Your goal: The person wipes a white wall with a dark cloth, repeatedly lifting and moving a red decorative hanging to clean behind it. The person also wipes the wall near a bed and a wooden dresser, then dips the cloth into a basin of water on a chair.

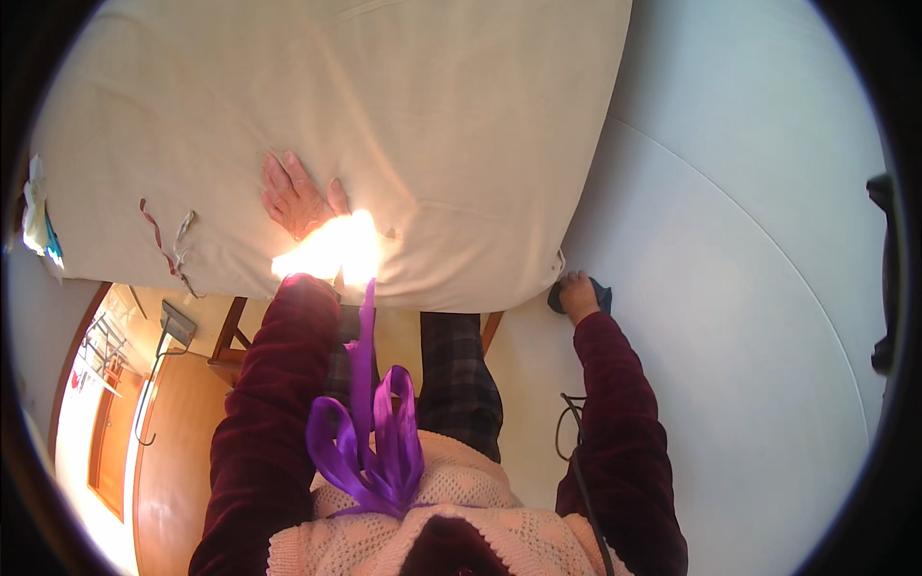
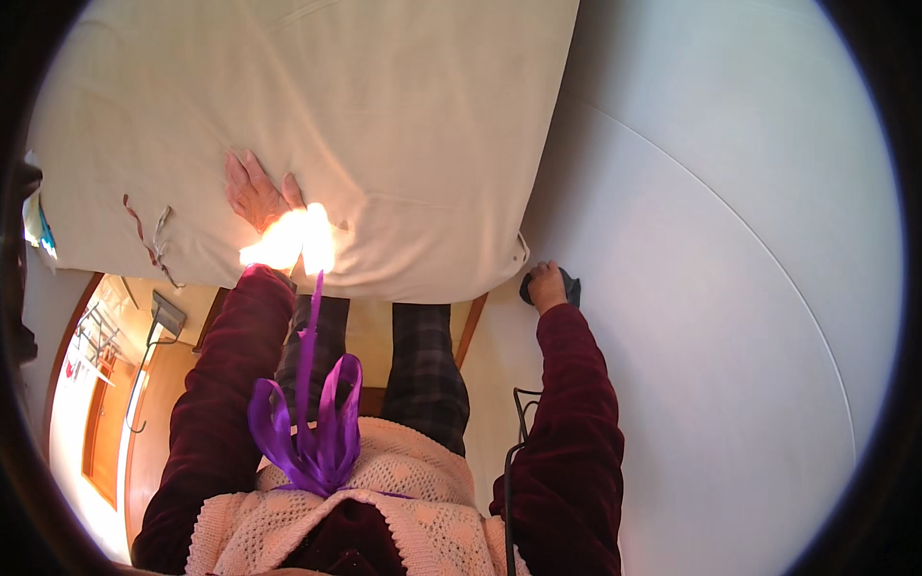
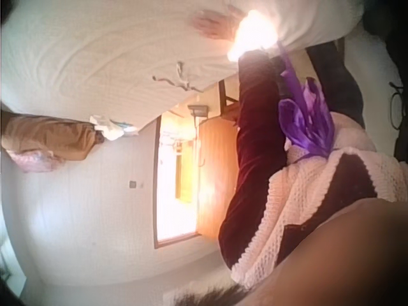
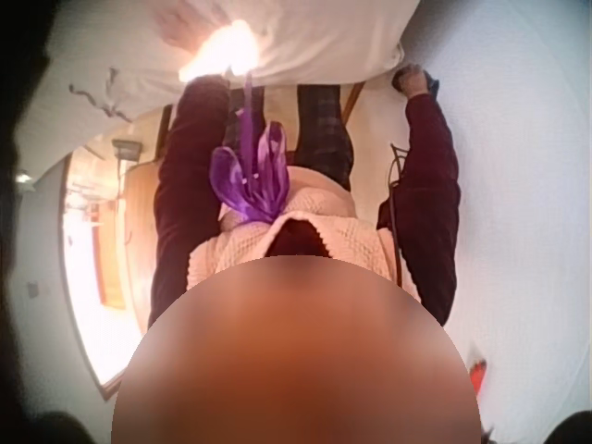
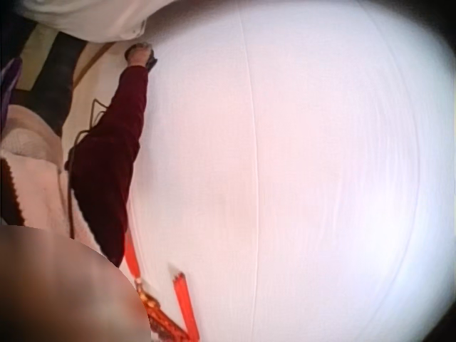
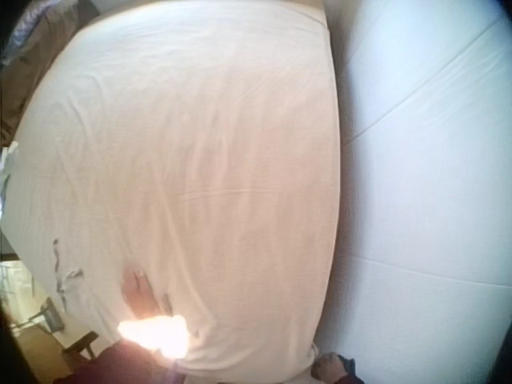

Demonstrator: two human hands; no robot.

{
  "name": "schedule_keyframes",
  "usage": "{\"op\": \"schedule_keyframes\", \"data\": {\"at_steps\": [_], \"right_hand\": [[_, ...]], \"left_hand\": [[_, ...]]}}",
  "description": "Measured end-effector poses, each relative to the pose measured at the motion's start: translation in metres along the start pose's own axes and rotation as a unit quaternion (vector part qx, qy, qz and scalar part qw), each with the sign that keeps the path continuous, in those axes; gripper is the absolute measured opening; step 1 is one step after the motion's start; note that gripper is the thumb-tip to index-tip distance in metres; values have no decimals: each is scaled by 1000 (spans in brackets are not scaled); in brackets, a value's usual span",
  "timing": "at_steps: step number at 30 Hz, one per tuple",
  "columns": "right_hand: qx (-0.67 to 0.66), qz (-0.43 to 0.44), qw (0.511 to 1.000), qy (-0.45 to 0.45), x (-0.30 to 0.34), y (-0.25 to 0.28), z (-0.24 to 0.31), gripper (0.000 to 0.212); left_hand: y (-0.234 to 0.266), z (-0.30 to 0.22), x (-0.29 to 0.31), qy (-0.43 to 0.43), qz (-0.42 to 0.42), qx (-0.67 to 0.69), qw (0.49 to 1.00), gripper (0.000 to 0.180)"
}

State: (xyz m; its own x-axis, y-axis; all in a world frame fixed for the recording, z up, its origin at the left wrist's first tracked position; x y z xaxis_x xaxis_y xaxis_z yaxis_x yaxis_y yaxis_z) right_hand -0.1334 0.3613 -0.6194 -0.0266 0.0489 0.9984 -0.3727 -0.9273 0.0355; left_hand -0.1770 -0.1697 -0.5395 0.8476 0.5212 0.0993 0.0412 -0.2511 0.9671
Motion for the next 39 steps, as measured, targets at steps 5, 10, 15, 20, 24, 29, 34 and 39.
{"op": "schedule_keyframes", "data": {"at_steps": [5,10,15,20,24,29,34,39], "right_hand": [[17,-69,988,-139,-16,97,-117,24],[35,-266,923,-275,-7,220,-256,22],[57,-347,898,-264,-14,239,-278,25],[69,-197,943,-259,-71,178,-227,30],[23,-87,982,-168,-92,83,-115,30],[-98,19,993,-56,-54,-12,10,30],[-19,-28,998,-58,-31,25,-26,25],[-13,-162,970,-178,-9,142,-164,22]], "left_hand": [[-1,1,-1,0,11,-3,1000,68],[-2,0,-1,2,-32,-9,999,66],[-2,-3,0,-4,-41,-10,999,64],[-1,-3,0,-23,-50,-5,998,64],[0,-3,0,-22,-40,-16,999,65],[2,-3,-1,-21,-34,-9,999,65],[4,-4,-1,-17,-28,-11,999,66],[1,-1,0,-13,30,-11,999,69]]}}
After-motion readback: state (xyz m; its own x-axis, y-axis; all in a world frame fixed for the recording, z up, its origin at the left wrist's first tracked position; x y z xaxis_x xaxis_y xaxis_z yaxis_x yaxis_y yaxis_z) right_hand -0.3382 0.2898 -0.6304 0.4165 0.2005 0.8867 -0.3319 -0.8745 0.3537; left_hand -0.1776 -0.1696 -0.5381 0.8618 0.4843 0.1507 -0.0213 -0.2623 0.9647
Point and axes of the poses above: each hand's wrist, its own x-axis away from the middle knuckle, its own y-axis out of the back of the hand, z = x × y, the point moved 5 cm from there along -x, towards the middle knuckle, and after that the axes turned 15 degrees about z, right-handed, at the moved point
